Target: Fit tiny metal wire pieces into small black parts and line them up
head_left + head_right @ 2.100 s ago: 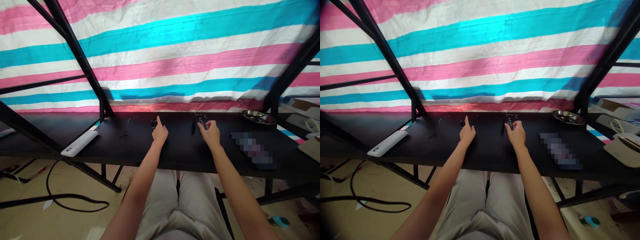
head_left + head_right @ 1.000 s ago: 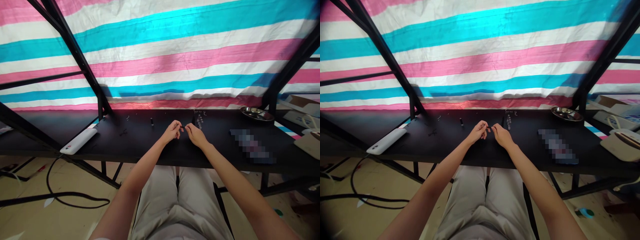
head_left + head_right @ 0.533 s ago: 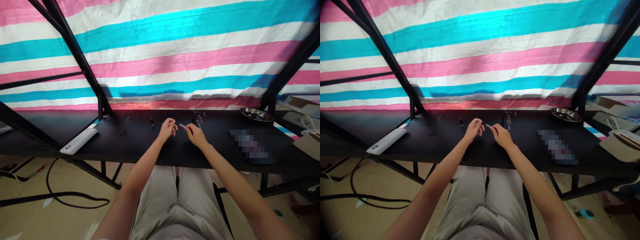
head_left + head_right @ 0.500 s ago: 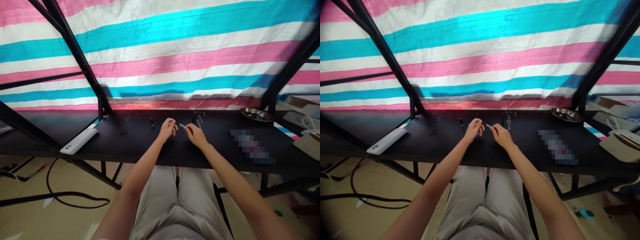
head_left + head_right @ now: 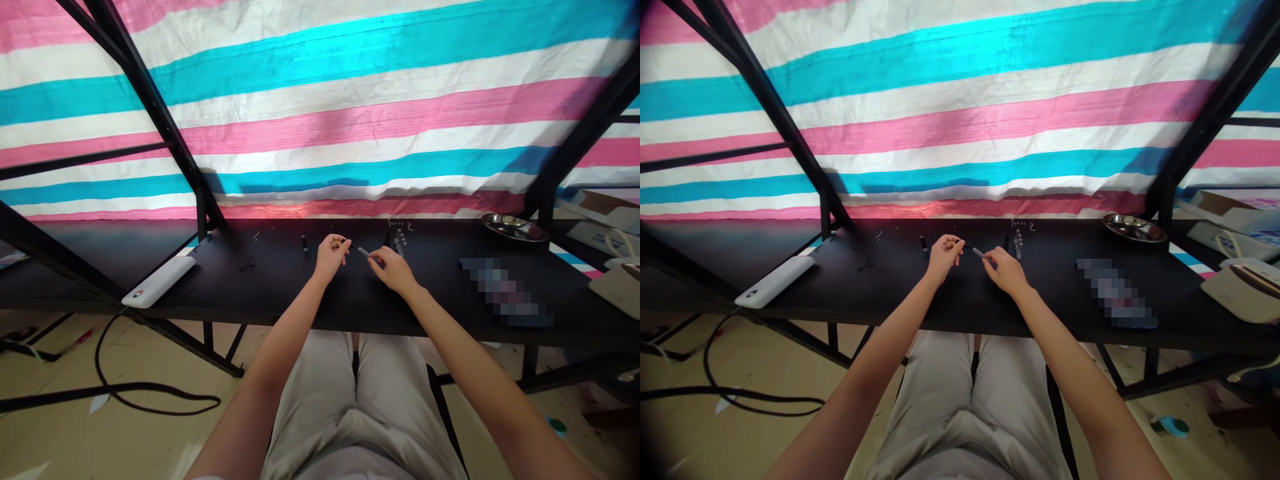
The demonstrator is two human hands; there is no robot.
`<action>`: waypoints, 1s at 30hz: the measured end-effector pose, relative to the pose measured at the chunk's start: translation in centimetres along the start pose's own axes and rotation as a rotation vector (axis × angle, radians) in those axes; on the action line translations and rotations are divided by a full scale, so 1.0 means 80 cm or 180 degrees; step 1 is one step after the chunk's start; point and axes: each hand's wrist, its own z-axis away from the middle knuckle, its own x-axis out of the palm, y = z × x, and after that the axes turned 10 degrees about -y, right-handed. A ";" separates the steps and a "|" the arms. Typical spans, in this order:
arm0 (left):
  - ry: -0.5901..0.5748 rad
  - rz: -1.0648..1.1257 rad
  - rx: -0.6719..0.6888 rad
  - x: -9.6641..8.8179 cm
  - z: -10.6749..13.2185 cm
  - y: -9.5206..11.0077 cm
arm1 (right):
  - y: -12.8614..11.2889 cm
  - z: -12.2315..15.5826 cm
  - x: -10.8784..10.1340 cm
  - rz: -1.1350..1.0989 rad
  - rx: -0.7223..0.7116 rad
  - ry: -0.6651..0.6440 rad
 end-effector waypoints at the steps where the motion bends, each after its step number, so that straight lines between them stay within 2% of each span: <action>1: -0.0036 -0.0019 0.0004 0.000 0.000 -0.001 | 0.001 0.000 0.000 -0.0023 0.0017 0.0034; 7: -0.0549 -0.0317 -0.0087 0.007 0.003 -0.008 | 0.004 0.003 -0.014 -0.0237 0.0326 0.0548; 10: -0.0864 -0.0595 -0.0113 0.020 0.001 -0.007 | 0.011 0.011 -0.026 -0.0310 0.0609 0.0807; 13: -0.1073 -0.0994 -0.0195 0.040 -0.008 -0.004 | 0.023 0.020 -0.034 -0.0277 0.0942 0.0774; 18: -0.0860 -0.1684 -0.0313 0.079 -0.029 -0.009 | 0.041 0.027 -0.037 -0.0048 0.1570 0.0552; 21: -0.0715 -0.1980 -0.0365 0.095 -0.034 -0.019 | 0.045 0.027 -0.037 0.0104 0.1795 0.0419; 26: -0.0682 -0.2238 -0.0581 0.106 -0.035 -0.035 | 0.049 0.024 -0.032 0.0431 0.1956 0.0172; 30: -0.0724 -0.2477 -0.0591 0.111 -0.030 -0.037 | 0.059 0.021 -0.026 0.0637 0.1952 0.0214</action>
